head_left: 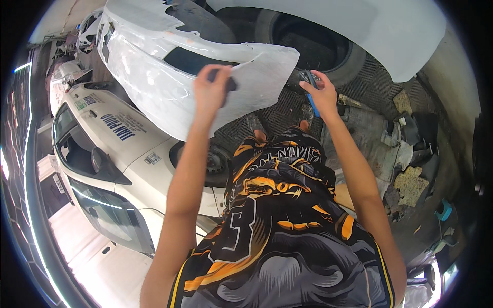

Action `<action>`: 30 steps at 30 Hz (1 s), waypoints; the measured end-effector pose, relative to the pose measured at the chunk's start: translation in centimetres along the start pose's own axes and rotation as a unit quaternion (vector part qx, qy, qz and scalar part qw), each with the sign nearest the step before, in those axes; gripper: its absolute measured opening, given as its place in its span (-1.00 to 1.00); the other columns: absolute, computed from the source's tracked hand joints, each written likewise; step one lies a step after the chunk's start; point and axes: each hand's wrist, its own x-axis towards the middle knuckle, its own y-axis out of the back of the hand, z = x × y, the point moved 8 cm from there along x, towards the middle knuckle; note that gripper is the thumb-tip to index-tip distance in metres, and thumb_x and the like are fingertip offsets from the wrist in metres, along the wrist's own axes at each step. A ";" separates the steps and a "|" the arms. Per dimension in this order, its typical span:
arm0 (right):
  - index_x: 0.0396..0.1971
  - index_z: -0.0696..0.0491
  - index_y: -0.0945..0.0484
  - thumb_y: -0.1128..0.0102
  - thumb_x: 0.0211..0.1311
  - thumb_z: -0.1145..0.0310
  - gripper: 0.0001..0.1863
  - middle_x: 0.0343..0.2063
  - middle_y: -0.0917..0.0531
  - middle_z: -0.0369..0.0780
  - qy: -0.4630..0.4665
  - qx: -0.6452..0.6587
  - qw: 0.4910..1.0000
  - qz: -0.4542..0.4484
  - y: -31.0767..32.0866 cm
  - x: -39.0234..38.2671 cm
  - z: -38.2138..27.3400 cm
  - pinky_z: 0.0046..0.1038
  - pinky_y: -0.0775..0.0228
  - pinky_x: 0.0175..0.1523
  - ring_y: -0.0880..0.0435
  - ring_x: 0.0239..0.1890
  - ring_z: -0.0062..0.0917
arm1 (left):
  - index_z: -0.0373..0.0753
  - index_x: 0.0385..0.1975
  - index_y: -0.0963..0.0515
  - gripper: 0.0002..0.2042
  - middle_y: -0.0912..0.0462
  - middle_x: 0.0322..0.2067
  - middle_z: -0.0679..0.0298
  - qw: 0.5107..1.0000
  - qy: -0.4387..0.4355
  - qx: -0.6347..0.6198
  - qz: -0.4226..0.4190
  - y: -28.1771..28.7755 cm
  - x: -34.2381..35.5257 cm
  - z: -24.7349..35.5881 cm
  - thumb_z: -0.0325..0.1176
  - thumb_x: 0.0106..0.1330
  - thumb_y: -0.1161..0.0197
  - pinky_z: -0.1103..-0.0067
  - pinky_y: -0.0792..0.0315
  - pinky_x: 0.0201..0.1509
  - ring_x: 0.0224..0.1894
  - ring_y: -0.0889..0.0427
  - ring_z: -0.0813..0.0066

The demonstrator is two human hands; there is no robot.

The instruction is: The person sands a white car bumper with sanding blocks, moving methodically across the surface. They switch between different sanding blocks and occasionally dip one into a bucket of water before continuing to sand.

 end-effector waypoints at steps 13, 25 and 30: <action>-0.03 0.02 -0.75 -0.51 0.14 0.14 -0.58 -0.11 -0.69 -0.12 0.237 -0.086 0.957 0.143 -18.0 -7.0 -10.0 -0.37 -0.52 0.07 -0.71 -0.09 -0.33 | -0.02 0.25 -0.56 -0.42 -0.44 0.38 0.21 0.799 -0.332 0.473 -0.168 9.0 6.3 -2.6 -0.17 0.17 -0.48 0.33 -0.66 -0.09 -0.15 -0.78 0.22; 0.33 0.20 -0.30 -0.65 0.04 0.24 -0.08 0.03 -0.54 -0.12 0.160 0.218 0.938 0.218 -21.2 -14.6 -9.4 -0.38 -0.57 0.01 -0.62 -0.05 -0.47 | -0.42 0.09 -0.59 -0.42 -0.77 -0.15 0.07 0.908 -0.175 -0.047 -0.378 5.3 -1.7 -5.9 -0.18 0.16 -0.59 0.51 -0.59 0.00 -0.13 -0.74 0.43; 0.16 0.13 -0.49 -0.62 0.09 0.26 -0.34 -0.10 -0.64 -0.25 0.051 0.312 0.942 0.113 -22.5 -15.2 -8.5 -0.40 -0.52 0.05 -0.63 -0.03 -0.56 | -0.37 0.06 -0.63 -0.57 -0.78 -0.23 0.12 0.921 -0.144 0.018 -0.361 6.1 -1.4 -8.2 -0.32 0.23 -0.50 0.51 -0.60 -0.12 -0.23 -0.74 0.47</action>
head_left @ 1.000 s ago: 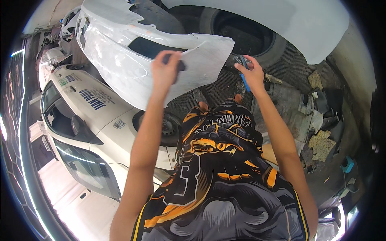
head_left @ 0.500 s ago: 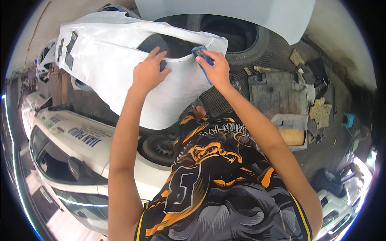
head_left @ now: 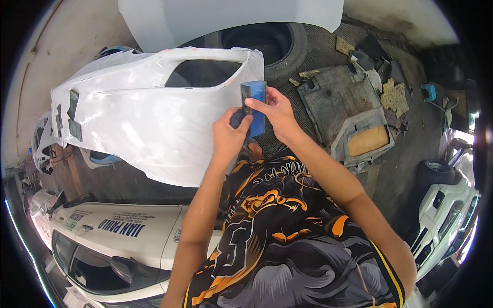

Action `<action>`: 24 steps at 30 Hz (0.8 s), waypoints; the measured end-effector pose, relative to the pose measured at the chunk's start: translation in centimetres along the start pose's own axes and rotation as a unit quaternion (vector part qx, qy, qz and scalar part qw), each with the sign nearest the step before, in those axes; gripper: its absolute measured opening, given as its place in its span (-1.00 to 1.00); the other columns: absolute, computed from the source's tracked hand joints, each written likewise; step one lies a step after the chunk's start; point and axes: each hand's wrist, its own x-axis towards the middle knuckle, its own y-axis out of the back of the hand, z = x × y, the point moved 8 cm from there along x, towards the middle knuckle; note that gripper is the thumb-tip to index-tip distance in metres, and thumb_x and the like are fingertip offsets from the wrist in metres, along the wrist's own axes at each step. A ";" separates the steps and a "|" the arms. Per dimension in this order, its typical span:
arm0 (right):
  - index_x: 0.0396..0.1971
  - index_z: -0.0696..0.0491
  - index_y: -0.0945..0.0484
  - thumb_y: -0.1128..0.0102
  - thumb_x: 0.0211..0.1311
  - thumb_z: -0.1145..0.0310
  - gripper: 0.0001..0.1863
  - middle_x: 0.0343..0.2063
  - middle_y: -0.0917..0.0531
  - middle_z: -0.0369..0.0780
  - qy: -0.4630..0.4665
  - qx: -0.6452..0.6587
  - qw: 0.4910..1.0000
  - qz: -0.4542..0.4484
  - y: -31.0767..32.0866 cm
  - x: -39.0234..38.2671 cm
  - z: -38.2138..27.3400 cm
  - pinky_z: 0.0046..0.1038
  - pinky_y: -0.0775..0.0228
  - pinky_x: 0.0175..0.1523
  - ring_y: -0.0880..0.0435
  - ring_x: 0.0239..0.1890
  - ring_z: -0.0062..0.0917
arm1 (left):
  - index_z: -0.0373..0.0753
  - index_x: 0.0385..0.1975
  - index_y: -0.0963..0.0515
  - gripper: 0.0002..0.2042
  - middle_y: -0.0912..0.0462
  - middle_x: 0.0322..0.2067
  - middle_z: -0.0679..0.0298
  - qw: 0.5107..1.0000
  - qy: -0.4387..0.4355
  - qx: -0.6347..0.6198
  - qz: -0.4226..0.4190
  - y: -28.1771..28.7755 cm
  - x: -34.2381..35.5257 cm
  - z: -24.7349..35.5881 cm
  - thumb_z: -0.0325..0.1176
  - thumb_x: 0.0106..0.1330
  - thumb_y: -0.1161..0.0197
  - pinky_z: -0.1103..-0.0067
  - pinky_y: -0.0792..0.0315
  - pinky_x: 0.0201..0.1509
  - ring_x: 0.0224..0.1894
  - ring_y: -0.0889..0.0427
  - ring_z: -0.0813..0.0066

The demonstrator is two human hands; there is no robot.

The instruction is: The person sands a white car bumper with sanding blocks, moving methodically across the surface. They switch between different sanding blocks and occasionally dip one into a bucket of water before continuing to sand.

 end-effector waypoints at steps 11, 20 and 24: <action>0.20 0.13 -0.43 -0.40 0.36 0.33 -0.50 0.02 -0.66 -0.20 -0.049 0.137 0.987 -0.066 0.8 -1.0 -0.4 -0.32 -0.50 0.22 -0.65 0.07 -0.52 | -0.37 0.27 -0.51 -0.43 -0.73 -0.16 0.13 0.992 -0.015 -0.124 -0.007 0.4 -1.5 0.5 -0.40 0.24 -0.46 0.57 -0.55 -0.02 -0.18 -0.66 0.55; 0.25 0.19 -0.39 -0.42 0.34 0.29 -0.41 -0.01 -0.66 -0.24 -0.017 0.092 0.995 -0.029 1.9 -0.9 -0.6 -0.43 -0.48 0.18 -0.63 0.03 -0.60 | -0.08 0.28 -0.57 -0.47 -0.76 -0.21 0.16 0.969 -0.166 0.152 0.099 -2.5 -1.3 4.5 -0.38 0.25 -0.40 0.44 -0.58 -0.17 -0.28 -0.74 0.29; 0.29 0.29 -0.23 -0.49 0.27 0.23 -0.22 -0.03 -0.66 -0.16 0.047 -0.064 0.996 0.044 2.9 -0.9 -0.8 -0.50 -0.51 0.09 -0.64 -0.01 -0.60 | -0.17 0.25 -0.57 -0.50 -0.76 -0.18 0.03 0.949 -0.088 0.295 0.069 -4.9 -1.0 3.9 -0.33 0.26 -0.39 0.35 -0.60 -0.10 -0.17 -0.76 0.06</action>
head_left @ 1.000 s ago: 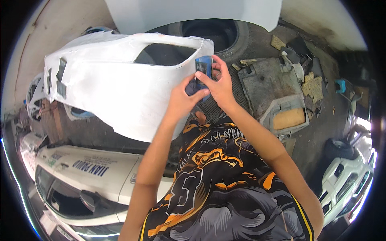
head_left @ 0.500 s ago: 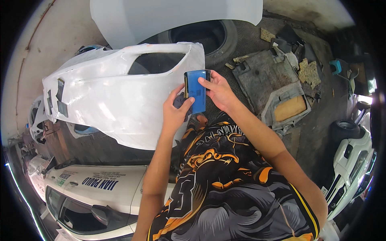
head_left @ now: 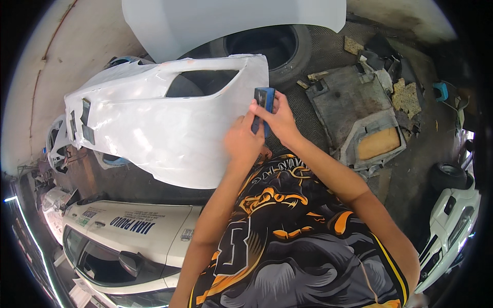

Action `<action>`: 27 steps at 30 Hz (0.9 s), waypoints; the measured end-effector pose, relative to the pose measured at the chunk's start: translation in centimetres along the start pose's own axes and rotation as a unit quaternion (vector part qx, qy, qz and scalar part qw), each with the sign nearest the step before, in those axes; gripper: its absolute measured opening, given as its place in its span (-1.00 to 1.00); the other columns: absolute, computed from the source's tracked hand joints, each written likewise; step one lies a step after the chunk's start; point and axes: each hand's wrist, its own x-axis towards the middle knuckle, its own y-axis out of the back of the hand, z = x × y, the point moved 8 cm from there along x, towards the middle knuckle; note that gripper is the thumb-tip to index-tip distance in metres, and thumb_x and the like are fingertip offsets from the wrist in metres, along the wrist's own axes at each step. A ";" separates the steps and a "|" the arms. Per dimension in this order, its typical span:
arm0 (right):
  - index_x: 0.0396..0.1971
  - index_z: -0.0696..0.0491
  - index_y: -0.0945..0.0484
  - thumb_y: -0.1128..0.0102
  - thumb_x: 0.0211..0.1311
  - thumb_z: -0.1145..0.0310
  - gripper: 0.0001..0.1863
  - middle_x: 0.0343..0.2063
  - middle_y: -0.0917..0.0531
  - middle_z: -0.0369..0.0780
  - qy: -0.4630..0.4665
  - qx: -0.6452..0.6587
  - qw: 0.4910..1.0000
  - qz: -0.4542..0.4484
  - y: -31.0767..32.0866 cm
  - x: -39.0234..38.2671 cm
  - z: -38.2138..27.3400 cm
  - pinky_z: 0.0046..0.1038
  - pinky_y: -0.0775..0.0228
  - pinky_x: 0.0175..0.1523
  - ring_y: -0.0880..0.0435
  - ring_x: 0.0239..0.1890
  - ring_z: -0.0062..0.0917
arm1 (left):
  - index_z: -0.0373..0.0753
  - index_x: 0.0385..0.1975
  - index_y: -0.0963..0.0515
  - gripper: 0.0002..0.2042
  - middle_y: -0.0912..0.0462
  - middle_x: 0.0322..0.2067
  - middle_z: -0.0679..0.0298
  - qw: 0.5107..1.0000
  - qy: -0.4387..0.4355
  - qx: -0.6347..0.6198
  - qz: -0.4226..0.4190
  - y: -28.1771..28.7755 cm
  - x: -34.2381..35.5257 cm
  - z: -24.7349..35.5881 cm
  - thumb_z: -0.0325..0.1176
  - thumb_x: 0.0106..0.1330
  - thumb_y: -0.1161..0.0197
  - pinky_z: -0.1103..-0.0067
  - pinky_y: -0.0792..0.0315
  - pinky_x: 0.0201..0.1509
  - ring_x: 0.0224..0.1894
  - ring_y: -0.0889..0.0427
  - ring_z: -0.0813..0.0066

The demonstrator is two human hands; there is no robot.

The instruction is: The person sands a white car bumper with sanding blocks, moving methodically across the surface. They switch between different sanding blocks and occasionally dip one into a bucket of water before continuing to sand.

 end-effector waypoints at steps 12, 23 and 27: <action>-0.02 0.12 -0.64 -0.58 0.05 0.03 -0.40 -0.18 -0.66 -0.11 0.196 -0.378 0.901 0.084 -1.1 6.5 -0.1 -0.32 -0.53 -0.01 -0.70 -0.13 -0.30 | 0.01 0.31 -0.51 -0.42 -0.50 0.31 0.18 0.989 -0.052 0.135 0.037 7.7 4.6 -6.2 -0.20 0.24 -0.44 0.31 -0.62 0.05 0.08 -0.69 0.10; -0.11 -0.02 -0.74 -0.45 0.14 0.13 -0.64 -0.25 -0.68 -0.07 0.287 -0.388 0.873 0.070 -5.6 6.8 -0.8 -0.20 -0.54 -0.06 -0.70 -0.16 -0.16 | -0.01 0.16 -0.62 -0.52 -0.70 0.00 0.24 0.963 -0.050 0.255 -0.075 8.4 8.8 -8.6 -0.19 0.19 -0.42 0.28 -0.62 -0.02 -0.06 -0.74 0.13; -0.10 -0.02 -0.74 -0.40 0.15 0.15 -0.65 -0.24 -0.68 -0.04 0.315 -0.475 0.818 0.077 -5.8 7.4 -1.4 -0.17 -0.56 -0.05 -0.70 -0.16 -0.13 | -0.02 0.06 -0.67 -0.59 -0.70 -0.06 0.24 0.967 -0.059 0.239 -0.060 8.4 8.5 -8.6 -0.21 0.18 -0.41 0.27 -0.63 -0.07 -0.11 -0.75 0.14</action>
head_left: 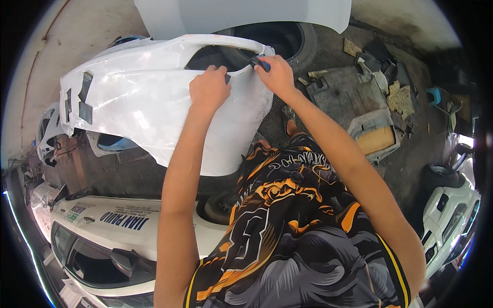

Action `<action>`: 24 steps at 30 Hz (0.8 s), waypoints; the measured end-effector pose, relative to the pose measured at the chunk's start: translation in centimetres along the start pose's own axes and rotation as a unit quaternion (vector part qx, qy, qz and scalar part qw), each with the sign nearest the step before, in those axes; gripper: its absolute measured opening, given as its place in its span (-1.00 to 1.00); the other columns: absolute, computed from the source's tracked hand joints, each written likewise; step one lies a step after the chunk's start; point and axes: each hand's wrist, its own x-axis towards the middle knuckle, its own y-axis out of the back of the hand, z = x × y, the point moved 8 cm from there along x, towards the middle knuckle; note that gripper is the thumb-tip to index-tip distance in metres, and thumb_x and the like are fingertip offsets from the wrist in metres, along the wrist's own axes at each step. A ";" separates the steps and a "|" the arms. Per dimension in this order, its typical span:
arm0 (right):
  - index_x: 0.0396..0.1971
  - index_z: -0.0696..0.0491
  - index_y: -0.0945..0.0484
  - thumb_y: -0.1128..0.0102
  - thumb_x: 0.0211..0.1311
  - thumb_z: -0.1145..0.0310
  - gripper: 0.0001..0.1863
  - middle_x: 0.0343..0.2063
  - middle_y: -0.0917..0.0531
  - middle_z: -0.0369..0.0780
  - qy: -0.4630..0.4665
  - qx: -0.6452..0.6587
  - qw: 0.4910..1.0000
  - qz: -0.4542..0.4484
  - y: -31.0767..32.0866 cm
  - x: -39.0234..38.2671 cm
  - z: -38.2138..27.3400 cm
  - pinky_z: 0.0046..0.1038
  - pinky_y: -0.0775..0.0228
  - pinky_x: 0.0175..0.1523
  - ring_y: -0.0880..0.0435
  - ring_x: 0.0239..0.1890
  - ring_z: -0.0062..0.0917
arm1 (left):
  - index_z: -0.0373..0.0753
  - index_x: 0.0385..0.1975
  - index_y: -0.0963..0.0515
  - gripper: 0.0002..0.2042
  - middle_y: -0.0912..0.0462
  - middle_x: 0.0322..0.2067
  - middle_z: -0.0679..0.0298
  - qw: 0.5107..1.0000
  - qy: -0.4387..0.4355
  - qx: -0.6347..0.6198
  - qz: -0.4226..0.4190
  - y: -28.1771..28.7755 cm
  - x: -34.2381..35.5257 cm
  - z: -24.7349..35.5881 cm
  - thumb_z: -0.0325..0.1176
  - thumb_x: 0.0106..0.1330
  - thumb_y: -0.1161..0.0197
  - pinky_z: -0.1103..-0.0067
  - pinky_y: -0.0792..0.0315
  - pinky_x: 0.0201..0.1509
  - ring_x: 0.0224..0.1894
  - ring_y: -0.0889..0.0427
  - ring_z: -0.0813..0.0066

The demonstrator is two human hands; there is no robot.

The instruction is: The person sands a white car bumper with sanding blocks, moving methodically across the surface. They switch between different sanding blocks and occasionally dip one into a bucket of water before continuing to sand.

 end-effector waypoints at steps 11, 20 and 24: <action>-0.12 -0.10 -0.74 -0.40 0.14 0.10 -0.66 -0.24 -0.68 -0.04 -0.045 0.002 0.999 -0.004 0.3 -0.5 -1.5 -0.14 -0.57 -0.04 -0.71 -0.15 -0.12 | -0.01 0.02 -0.68 -0.60 -0.72 -0.10 0.25 1.000 0.010 0.001 0.009 0.2 0.4 -0.1 -0.21 0.14 -0.45 0.27 -0.63 -0.06 -0.12 -0.76 0.13; -0.09 -0.10 -0.67 -0.45 0.13 0.03 -0.60 -0.22 -0.60 -0.08 -0.113 -0.016 0.993 -0.026 -0.8 -1.0 -1.1 -0.20 -0.55 -0.07 -0.69 -0.17 -0.14 | -0.04 0.02 -0.67 -0.60 -0.73 -0.08 0.22 1.000 0.007 -0.014 0.004 0.1 0.3 0.0 -0.22 0.14 -0.43 0.26 -0.63 -0.05 -0.10 -0.76 0.11; -0.10 -0.12 -0.65 -0.43 0.14 0.05 -0.62 -0.19 -0.59 -0.09 -0.102 -0.007 0.995 0.015 -0.5 -1.5 -0.9 -0.13 -0.56 -0.07 -0.67 -0.11 -0.14 | -0.10 -0.14 -0.67 -0.75 -0.70 -0.16 0.17 0.999 -0.013 -0.024 0.038 0.6 0.3 0.2 -0.29 0.17 -0.36 0.24 -0.62 -0.14 -0.18 -0.76 0.05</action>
